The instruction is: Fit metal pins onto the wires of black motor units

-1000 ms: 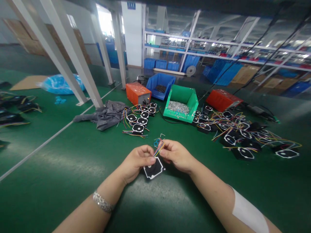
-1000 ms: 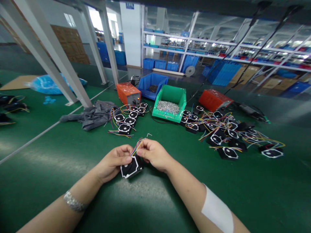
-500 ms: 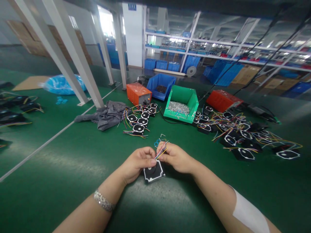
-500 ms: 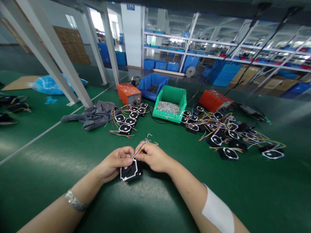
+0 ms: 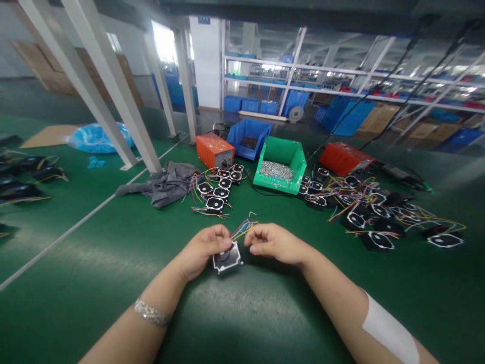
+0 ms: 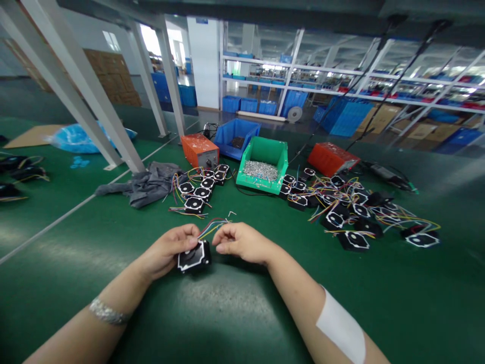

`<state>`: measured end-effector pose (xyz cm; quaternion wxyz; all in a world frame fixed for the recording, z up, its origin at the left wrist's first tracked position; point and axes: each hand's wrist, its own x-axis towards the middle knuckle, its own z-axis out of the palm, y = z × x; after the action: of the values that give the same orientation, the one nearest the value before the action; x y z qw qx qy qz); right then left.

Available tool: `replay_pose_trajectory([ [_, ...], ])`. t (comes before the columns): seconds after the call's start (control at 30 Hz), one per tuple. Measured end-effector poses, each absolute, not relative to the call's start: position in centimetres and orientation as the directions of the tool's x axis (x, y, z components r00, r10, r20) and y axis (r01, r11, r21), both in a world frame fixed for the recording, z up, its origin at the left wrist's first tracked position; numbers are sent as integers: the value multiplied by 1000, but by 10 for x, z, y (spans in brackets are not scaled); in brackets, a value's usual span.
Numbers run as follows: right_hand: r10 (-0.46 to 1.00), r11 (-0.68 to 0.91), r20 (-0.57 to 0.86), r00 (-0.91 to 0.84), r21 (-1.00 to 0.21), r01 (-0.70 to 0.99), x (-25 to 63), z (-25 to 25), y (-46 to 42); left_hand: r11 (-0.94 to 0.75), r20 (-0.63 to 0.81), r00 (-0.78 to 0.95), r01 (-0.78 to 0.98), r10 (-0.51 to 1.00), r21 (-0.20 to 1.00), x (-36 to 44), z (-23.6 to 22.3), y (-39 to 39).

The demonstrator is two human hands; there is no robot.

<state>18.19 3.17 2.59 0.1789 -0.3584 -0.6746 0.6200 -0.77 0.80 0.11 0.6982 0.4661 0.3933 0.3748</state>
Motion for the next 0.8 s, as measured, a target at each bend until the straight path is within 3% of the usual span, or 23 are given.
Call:
replay_pose_trajectory([
  [0.1, 750, -36, -288, -596, -917, 398, 185, 22, 36, 108, -138, 131, 210, 982, 972, -19, -5, 19],
  [0.2, 763, -2, -301, -572, -886, 464, 183, 16, 37, 69, -42, -62, 562, 997, 824, -30, -12, 28],
  [0.33, 746, 75, -289, -600, -859, 507, 181, 14, 33, 74, 30, -126, 738, 992, 671, -38, -13, 30],
  [0.47, 794, 135, -252, -553, -814, 565, 190, 27, 33, 52, 274, -170, 919, 947, 390, -36, -1, 24],
  [0.53, 861, 147, -203, -467, -779, 610, 204, 36, 37, 101, 333, -206, 946, 920, 307, -29, 7, 17],
  [0.67, 998, 0, -50, -29, -499, 867, 251, 46, 58, 71, 102, -93, 976, 990, 204, -12, 19, 1],
  [0.8, 962, -236, 55, 266, -319, 918, 304, 35, 86, -20, -3, 21, 991, 1000, 135, -1, 15, -2],
])
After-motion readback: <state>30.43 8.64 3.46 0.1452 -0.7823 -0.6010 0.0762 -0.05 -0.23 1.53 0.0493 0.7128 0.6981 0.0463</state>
